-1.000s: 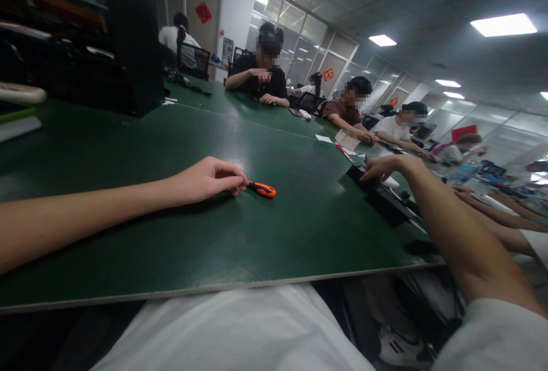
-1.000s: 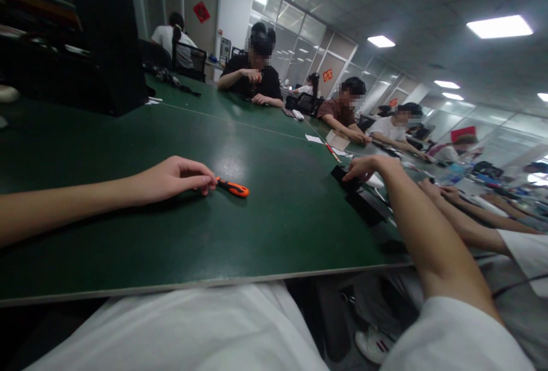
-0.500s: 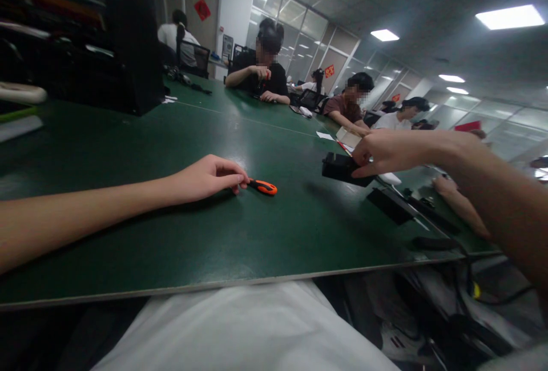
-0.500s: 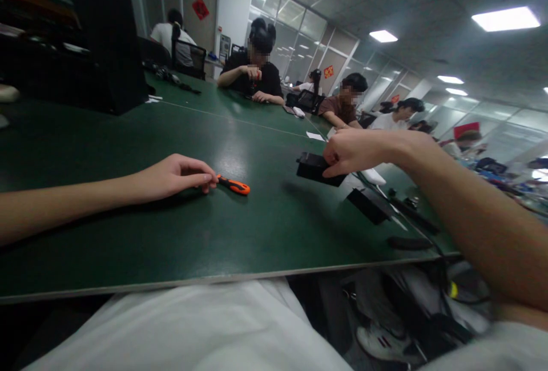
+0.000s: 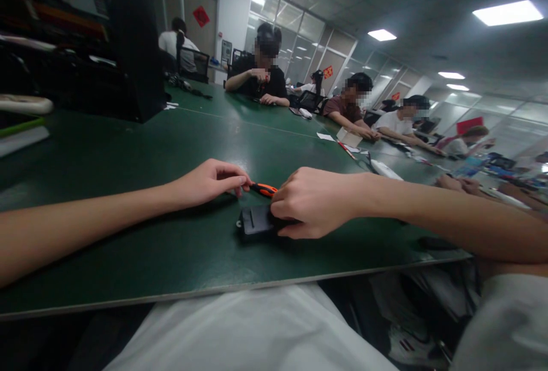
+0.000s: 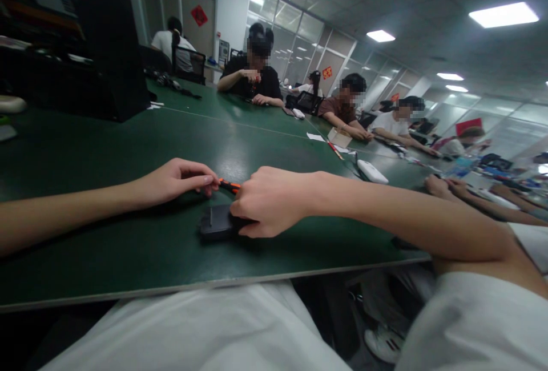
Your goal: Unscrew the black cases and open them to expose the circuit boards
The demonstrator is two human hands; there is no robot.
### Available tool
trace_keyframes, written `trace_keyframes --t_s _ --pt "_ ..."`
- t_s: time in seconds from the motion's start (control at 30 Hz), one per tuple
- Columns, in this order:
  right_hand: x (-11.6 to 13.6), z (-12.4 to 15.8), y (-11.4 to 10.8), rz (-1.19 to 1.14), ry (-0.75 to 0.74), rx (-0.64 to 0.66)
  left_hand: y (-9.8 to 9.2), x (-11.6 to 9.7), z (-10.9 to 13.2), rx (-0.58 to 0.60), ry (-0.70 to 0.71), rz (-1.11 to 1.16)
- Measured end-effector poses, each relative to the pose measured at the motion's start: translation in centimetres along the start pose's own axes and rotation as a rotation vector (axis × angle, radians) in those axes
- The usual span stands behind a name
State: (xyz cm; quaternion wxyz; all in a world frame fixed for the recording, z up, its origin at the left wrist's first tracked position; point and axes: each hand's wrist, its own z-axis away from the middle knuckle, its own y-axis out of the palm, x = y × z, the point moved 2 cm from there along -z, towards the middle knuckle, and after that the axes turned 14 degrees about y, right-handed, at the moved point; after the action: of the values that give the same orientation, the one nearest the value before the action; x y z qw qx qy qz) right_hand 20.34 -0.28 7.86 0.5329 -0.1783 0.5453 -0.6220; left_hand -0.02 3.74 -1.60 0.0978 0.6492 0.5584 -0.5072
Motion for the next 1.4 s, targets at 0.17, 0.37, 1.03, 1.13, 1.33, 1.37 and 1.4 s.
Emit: trace_keyframes --t_s 0.17,0.37,1.03,1.13,1.33,1.37,1.4 --pt "-0.4 -0.9 0.9 -0.017 -0.033 -0.064 0.0 -0.9 0.5 0.075 0.075 0.043" --pt "-3.3 0.7 -1.1 0.074 0.049 -0.117 1.0 -2.7 1.1 0.245 0.216 -0.079" --pt "4.7 7.5 1.5 0.340 -0.321 -0.710 3.2 -4.0 2.4 0.328 0.663 -0.542" --pt "2.6 6.3 3.1 0.260 -0.231 -0.762 3.1 -4.1 2.4 0.304 0.651 -0.560" --pt "-2.1 2.4 7.4 -0.042 -0.103 -0.629 2.7 -3.9 2.1 0.310 0.656 -0.566" --pt "-2.6 1.9 7.8 -0.064 -0.121 -0.607 2.7 -3.8 2.1 0.320 0.659 -0.569" --pt "-2.9 1.4 8.0 -0.070 -0.142 -0.596 2.6 -3.8 2.1 0.329 0.659 -0.578"
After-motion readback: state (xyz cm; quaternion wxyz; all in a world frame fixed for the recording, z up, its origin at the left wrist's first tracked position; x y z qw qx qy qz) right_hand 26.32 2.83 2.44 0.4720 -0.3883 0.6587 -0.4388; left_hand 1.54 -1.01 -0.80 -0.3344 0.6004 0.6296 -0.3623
